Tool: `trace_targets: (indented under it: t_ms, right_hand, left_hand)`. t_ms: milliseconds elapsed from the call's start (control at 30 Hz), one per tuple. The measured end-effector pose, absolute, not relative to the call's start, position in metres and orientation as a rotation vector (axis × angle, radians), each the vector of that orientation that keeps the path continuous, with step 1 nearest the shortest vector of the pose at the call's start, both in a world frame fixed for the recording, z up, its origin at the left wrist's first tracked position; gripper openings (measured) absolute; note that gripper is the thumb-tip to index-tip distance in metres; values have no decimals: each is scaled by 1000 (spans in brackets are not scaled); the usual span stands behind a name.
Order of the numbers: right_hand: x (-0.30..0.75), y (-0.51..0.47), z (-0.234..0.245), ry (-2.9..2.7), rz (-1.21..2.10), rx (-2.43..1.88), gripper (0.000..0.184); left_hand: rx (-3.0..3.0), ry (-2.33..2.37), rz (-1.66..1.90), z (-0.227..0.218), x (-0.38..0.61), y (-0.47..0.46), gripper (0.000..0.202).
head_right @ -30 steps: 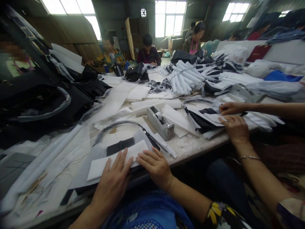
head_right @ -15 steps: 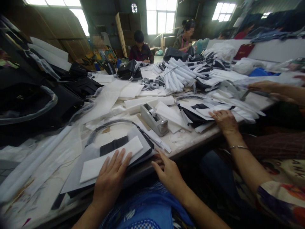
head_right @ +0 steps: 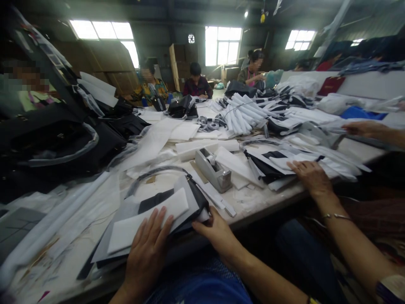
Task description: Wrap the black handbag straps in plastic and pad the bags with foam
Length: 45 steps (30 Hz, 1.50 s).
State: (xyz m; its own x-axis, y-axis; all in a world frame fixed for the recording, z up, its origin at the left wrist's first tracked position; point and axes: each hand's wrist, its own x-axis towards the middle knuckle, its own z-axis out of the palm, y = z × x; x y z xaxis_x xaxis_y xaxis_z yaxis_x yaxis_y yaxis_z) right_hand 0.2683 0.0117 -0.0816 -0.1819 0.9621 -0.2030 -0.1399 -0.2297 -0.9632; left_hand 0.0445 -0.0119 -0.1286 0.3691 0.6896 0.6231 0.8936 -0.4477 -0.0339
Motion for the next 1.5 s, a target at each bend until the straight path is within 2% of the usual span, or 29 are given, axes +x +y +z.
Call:
trace_targets:
  t_ms: [200,333,400,467,533,667,800,967,1133,1167,1267,1333,1500]
  right_hand:
    - [246,10,-65,-914,1672,-1060,62]
    - [251,17,-69,-996,1624,-1187,69]
    - [271,27,-75,-1210,1604,-1359,65]
    - [299,43,-76,-1606,1543,-1576,53]
    - [323,61,-65,-2071,1255,-1658,38]
    - [305,90,-17,-2469,770,-1415,28]
    - [194,123,6,-2521,718,-922,23]
    - [45,187,-35,-2783,691,-629,22]
    - [-36,232,-85,-2900,618,-657,51]
    - [-44,237,-92,-2917,617,-660,48]
    - [-56,246,-110,-2937,643,-639,20]
    - [-57,245,-116,-2923,663,-607,9]
    - [-37,243,-113,-2834,702,-578,13]
  left_hand:
    - [-2190,-1382,-848,-132,44,-11,50]
    - [-2108,-1319,-818,-135,46,-9,46]
    - [-2106,-1317,-776,-136,47,-7,47]
    - [-2106,-1310,-743,-138,48,-5,48]
    - [-2107,-1298,-735,-139,49,-4,48]
    - [-2108,-1287,-733,-143,52,-2,47]
    - [-2058,-1275,-758,-149,54,0,50]
    - [-1960,-1252,-847,-154,54,4,45]
    - [-1788,-1211,-1032,-161,61,14,36]
    - [-1736,-1219,-1094,-163,64,17,32]
    - [-1597,-1247,-1282,-166,73,26,22]
    - [-1554,-1240,-1351,-167,78,30,23]
    - [-1562,-1256,-1445,-171,84,32,27]
